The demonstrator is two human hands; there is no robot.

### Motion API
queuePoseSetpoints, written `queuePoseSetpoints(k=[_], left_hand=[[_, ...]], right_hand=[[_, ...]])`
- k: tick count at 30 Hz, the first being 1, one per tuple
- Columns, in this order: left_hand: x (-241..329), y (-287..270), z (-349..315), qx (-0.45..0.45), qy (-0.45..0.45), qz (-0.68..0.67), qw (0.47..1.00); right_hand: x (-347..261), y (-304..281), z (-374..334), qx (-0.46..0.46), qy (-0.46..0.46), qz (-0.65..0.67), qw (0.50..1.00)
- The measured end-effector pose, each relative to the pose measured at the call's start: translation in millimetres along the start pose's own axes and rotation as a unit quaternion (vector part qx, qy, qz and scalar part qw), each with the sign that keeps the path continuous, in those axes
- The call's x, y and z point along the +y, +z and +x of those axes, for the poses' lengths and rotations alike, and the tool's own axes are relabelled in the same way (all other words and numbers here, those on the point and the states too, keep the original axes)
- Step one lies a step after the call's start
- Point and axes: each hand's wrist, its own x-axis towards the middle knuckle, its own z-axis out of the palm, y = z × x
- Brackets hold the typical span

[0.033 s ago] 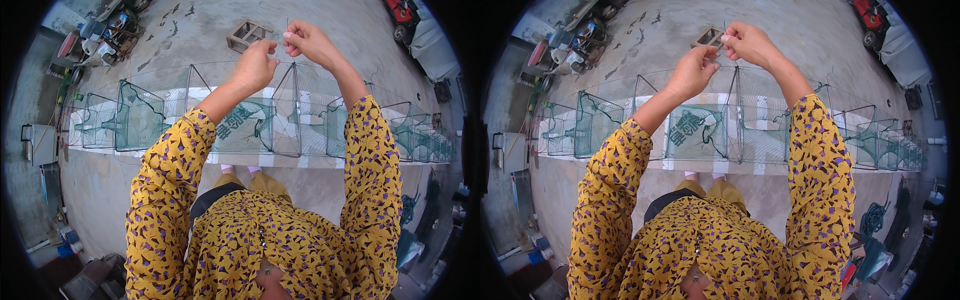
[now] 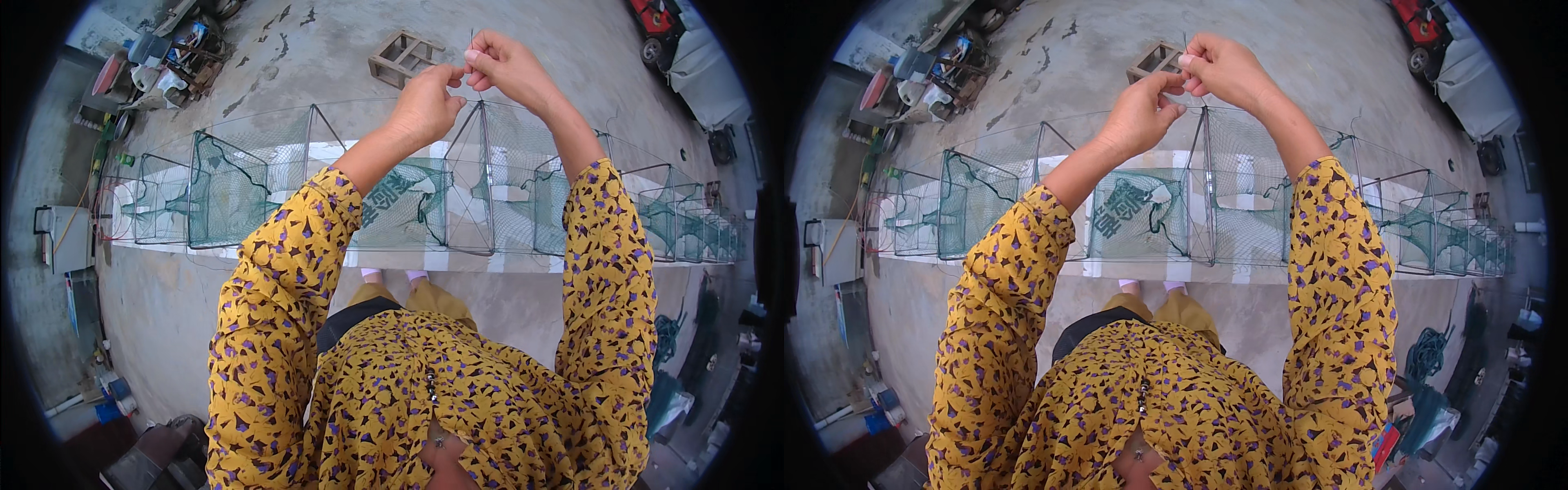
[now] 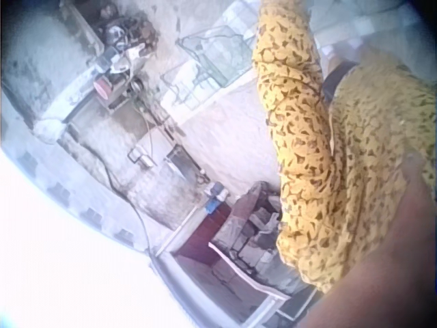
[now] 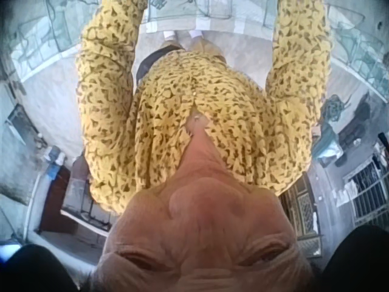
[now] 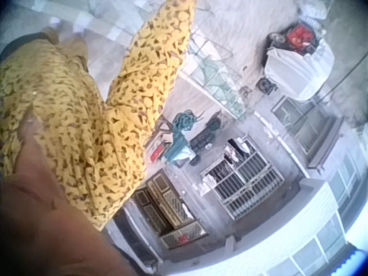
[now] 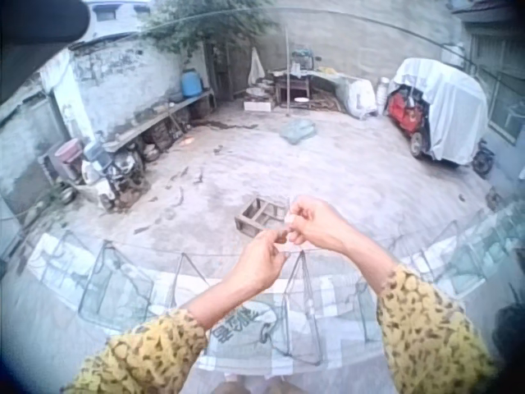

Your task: The person assembles green mesh fishing nets by hand, threading thin lines through the net structures and tying knots at specific points. The person then collapses the assembled nets and places them into a stack.

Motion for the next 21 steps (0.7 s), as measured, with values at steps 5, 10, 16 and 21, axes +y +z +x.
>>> queuePoseSetpoints(k=[5, 10, 16, 21], left_hand=[[-8.3, -42.2, -4.2, -0.07, -0.066, -0.034, 0.995], [-20.0, -73.6, -19.7, 0.025, -0.024, 0.07, 0.997], [-40.1, -75.0, -32.9, 0.102, 0.073, 0.122, 0.985], [-36.1, -85.6, -20.8, 0.109, 0.085, 0.161, 0.977]], right_hand=[[-46.1, 38.0, 0.9, 0.01, -0.1, 0.062, 0.993], [-64.1, 71.6, 7.1, 0.033, -0.114, 0.086, 0.989], [-65.3, 104.0, -19.4, 0.147, -0.007, 0.173, 0.974], [-75.4, 136.7, -28.2, 0.252, 0.025, 0.218, 0.942]])
